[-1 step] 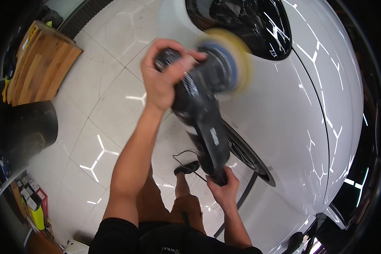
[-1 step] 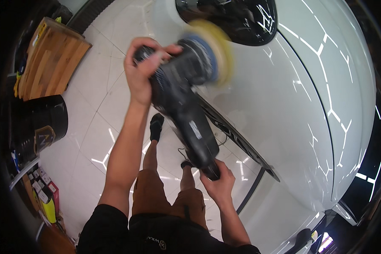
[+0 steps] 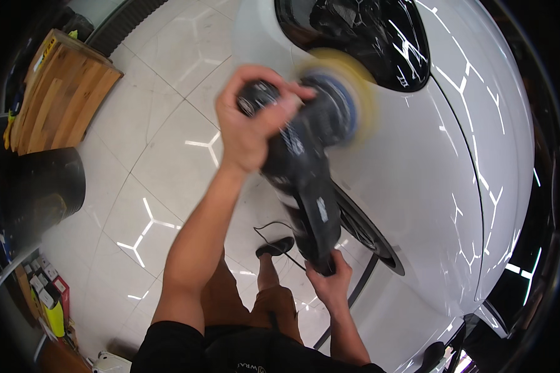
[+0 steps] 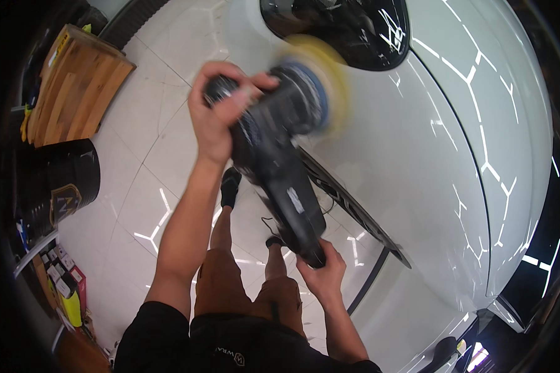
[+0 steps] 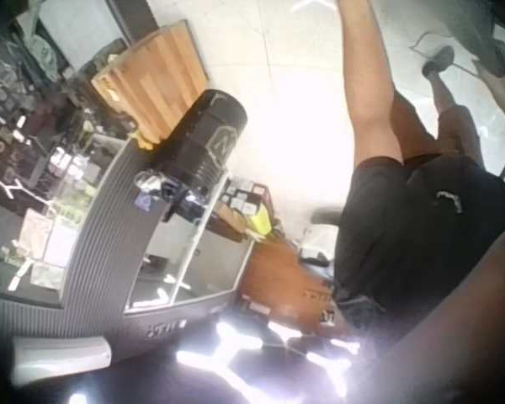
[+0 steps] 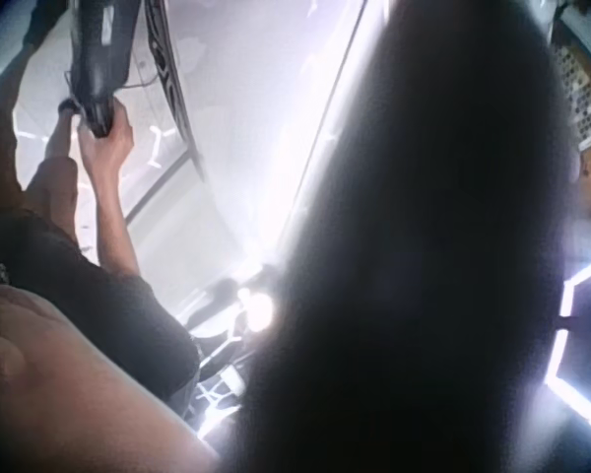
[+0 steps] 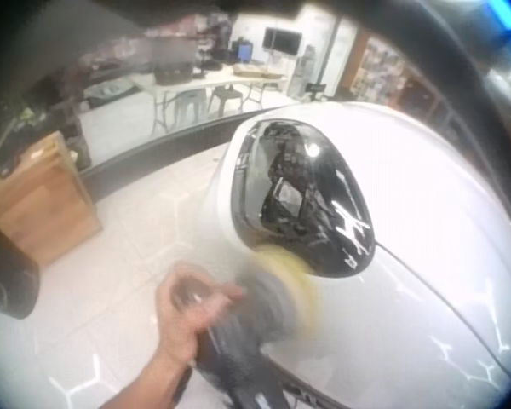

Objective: The person uses a rotary polisher with a yellow pad to buff the front bumper and hood of a white car. They apply polishing compound to the pad and continue polishing the front fender and bumper area.

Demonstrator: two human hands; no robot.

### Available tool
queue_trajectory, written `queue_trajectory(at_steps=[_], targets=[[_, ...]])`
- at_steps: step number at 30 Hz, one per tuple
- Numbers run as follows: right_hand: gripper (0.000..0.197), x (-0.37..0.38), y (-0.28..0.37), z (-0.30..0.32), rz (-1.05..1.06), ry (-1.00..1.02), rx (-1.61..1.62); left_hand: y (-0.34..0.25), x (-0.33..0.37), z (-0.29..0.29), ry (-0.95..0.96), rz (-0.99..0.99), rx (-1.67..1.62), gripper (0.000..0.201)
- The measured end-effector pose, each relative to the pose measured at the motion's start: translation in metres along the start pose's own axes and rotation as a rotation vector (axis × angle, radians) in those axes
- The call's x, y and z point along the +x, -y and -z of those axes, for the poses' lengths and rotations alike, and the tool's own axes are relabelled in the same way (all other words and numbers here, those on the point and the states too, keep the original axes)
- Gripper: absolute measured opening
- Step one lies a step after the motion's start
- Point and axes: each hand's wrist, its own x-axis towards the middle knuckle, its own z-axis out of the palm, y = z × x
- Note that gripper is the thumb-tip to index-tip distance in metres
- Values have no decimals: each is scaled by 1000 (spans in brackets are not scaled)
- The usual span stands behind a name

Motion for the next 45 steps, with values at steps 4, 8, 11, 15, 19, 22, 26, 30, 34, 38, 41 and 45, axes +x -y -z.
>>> queue_trajectory(at_steps=[4,8,11,15,19,22,26,30,34,38,41,45], targets=[[39,-12,-30,5,-123,29,259,-3,-26,-45,149,-154,142,28],[35,-6,-36,-7,-158,71,309,-14,-33,-80,352,-207,217,29],[29,-3,-33,-20,-102,28,430,-20,-34,-94,422,-239,245,30],[27,3,-32,-23,-81,91,263,-14,-30,-82,391,-283,270,30],[42,14,-25,-22,-172,70,180,-2,-18,-32,232,-195,168,29],[40,19,-12,-22,-105,52,86,9,-6,9,92,-98,61,27],[41,20,3,-12,17,-32,-28,26,-1,41,-10,-79,-21,28],[42,13,3,9,37,-52,-98,42,-20,43,-75,-56,-133,28],[44,-2,-19,30,20,-52,-101,53,-54,27,-95,-48,-144,31],[44,-21,-47,43,0,-34,-152,56,-82,7,-101,-35,-126,33],[45,-33,-60,49,7,-41,-161,50,-94,-9,-74,-34,-106,32],[45,-37,-74,53,5,-41,-45,38,-102,-32,-10,-76,-49,33]])
